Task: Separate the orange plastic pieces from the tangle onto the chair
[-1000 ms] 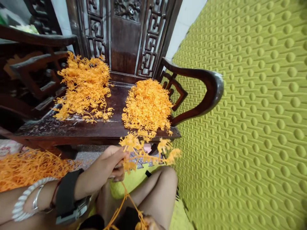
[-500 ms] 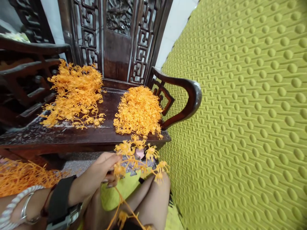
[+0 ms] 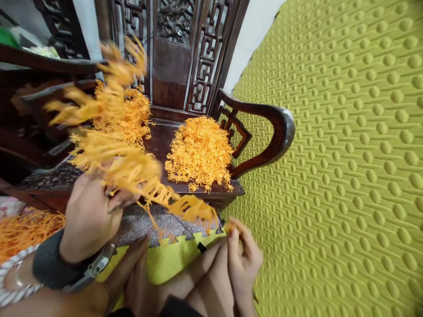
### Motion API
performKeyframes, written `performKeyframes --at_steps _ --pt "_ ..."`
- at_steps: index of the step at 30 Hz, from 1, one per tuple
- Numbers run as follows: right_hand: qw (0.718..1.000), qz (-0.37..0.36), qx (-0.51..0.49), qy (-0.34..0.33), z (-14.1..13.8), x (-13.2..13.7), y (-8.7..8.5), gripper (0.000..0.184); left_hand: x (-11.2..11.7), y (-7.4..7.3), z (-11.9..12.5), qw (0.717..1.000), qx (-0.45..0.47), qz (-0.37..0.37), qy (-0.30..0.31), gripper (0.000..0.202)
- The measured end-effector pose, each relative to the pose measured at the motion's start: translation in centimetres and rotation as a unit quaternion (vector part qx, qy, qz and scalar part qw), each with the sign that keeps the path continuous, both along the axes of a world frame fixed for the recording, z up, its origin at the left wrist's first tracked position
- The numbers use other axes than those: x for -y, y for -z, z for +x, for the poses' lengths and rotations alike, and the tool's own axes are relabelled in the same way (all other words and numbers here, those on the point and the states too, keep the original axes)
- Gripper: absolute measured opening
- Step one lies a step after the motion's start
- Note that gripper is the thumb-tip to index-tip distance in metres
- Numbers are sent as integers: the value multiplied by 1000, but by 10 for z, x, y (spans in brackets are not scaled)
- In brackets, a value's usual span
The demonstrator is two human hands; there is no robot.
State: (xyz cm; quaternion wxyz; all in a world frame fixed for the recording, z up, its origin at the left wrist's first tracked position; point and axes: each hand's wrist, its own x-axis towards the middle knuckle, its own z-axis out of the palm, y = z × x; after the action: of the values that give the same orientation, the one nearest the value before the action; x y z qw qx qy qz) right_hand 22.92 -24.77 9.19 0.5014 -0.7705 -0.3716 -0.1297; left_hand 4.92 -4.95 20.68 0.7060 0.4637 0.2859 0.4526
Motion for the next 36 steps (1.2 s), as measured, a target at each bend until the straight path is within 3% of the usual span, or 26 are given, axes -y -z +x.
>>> performKeyframes --at_steps 2,6,9,12,17,20,21,23,25,27,31,32,34,36 --pt "997 8 73 -3 27 -40 -32 22 5 -6 9 997 62 -15 -45 30" --pt "989 -29 144 -25 90 -122 -84 21 5 -18 18 987 147 -61 -13 53" --pt "983 -83 163 -26 117 -165 -97 22 2 -20 16 980 179 -82 2 56" --pt "979 -94 180 -24 110 -183 -101 35 0 -18 17 979 181 -93 9 56" --pt "951 -27 267 -151 54 -180 -104 30 -3 -12 22 980 165 -111 22 52" --pt "928 -73 166 -326 26 -171 -107 32 -4 -11 22 979 161 -118 35 52" --pt "905 -83 95 -406 19 -167 -107 34 -4 -10 22 978 159 -125 43 51" --pt "829 -97 -43 -549 3 -157 -108 35 -4 -10 21 977 152 -138 55 48" --pt "753 -129 -125 -633 -13 -149 -106 38 -4 -11 20 977 147 -142 65 47" --pt "711 -141 -190 -662 -27 -142 -100 44 -3 -12 19 975 142 -150 85 48" --pt "652 -158 -354 -651 -39 -123 -84 6 -4 -12 11 960 139 -194 145 48" --pt "642 -180 -381 -640 -38 -116 -81 10 -5 -10 8 956 143 -200 162 47" --pt "641 -218 -406 -614 -33 -96 -75 28 -7 -5 3 945 145 -209 207 41" --pt "669 -245 -393 -581 -29 -74 -68 37 -8 4 -1 938 125 -204 250 35"
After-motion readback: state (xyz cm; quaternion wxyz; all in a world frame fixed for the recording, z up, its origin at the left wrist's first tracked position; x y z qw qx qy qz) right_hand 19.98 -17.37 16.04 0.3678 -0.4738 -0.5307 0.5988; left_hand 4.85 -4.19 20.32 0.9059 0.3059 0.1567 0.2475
